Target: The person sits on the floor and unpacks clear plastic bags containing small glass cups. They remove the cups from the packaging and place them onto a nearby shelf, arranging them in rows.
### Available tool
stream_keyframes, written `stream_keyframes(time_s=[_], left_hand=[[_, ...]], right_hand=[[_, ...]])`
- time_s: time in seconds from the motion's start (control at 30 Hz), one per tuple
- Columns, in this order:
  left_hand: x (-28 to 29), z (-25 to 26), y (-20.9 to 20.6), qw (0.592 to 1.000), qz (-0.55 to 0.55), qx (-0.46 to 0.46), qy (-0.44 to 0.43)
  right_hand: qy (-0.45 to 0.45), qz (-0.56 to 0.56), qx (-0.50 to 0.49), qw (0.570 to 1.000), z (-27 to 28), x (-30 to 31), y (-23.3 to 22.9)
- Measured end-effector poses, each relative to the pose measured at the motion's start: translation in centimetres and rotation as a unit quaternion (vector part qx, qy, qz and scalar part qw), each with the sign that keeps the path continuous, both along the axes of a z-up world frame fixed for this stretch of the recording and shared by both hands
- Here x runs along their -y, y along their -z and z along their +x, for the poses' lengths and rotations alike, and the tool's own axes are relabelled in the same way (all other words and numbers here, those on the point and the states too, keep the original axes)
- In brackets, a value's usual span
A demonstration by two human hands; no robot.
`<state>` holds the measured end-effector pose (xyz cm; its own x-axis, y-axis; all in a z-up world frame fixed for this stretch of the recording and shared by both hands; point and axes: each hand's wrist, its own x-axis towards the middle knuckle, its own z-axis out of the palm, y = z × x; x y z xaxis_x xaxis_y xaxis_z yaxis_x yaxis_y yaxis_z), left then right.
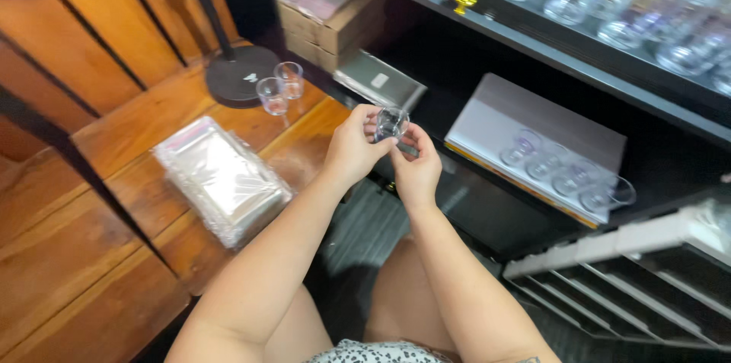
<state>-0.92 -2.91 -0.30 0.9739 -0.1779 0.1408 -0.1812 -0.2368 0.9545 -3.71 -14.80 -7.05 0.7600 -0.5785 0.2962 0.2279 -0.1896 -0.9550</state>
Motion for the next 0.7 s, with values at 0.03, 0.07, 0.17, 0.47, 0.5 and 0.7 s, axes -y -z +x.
stream_keyframes(time_s=[0.03, 0.07, 0.17, 0.47, 0.5, 0.7], left_hand=[[1.5, -0.1, 0.4, 1.000, -0.002, -0.001, 0.008], [3.1, -0.2, 0.7, 1.000, -0.019, -0.002, 0.019], [6.9, -0.9, 0.7, 0.998, -0.042, -0.007, 0.046], [15.5, -0.8, 2.0, 0.995, -0.038, -0.023, 0.087], [16.1, -0.6, 2.3, 0.995, -0.032, -0.026, 0.090], [18.5, 0.3, 3.1, 0.994, -0.006, -0.027, 0.110]], right_hand=[[0.008, -0.002, -0.001, 1.000, -0.3, 1.5, 0.5], [0.034, -0.024, -0.002, 0.999, -0.6, 3.0, 0.9], [0.087, -0.043, -0.006, 0.995, -1.5, 6.1, 1.3], [0.192, -0.034, -0.014, 0.981, -1.8, 12.3, 3.9], [0.194, -0.035, -0.020, 0.980, -1.8, 12.7, 4.2], [0.195, 0.008, -0.037, 0.980, -1.2, 14.5, 6.3]])
